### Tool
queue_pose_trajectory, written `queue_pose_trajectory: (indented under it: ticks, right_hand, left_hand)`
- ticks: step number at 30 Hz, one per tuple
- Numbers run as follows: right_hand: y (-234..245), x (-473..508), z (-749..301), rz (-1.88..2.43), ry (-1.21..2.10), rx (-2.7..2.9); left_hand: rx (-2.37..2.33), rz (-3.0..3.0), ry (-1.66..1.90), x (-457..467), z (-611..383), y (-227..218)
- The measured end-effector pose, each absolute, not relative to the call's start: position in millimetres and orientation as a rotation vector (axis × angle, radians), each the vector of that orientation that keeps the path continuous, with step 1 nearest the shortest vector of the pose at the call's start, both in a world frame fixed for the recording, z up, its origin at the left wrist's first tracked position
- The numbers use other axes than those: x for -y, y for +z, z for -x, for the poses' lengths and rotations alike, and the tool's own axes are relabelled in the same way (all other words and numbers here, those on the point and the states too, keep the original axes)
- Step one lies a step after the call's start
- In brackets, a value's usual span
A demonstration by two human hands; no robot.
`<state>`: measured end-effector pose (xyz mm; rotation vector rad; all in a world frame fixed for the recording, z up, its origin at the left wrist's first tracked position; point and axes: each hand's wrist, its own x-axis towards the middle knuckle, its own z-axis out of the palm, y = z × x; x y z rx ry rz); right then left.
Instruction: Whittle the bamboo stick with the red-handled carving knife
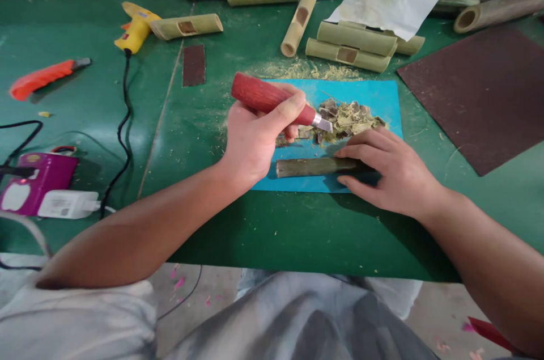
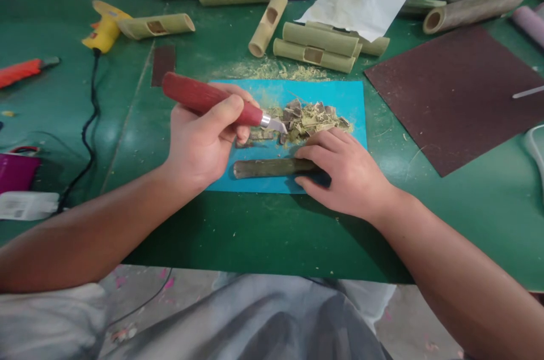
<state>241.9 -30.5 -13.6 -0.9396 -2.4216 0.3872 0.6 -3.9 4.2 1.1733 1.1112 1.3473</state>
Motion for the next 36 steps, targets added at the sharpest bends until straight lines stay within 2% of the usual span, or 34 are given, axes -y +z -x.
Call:
queue_pose_trajectory:
  ticks: [11,36]
  right_hand:
    - [-16.0,33.2,-240.5,0.997,0.535,2.363]
    - [-14.9,36.5,-240.2,1.072,0.590,2.320]
  left_hand:
    - [-1.081,-1.167,1.247,9.7,-4.6,-2.6]
    - [-1.007,-1.202,1.215,12.9,-3.6,-4.8]
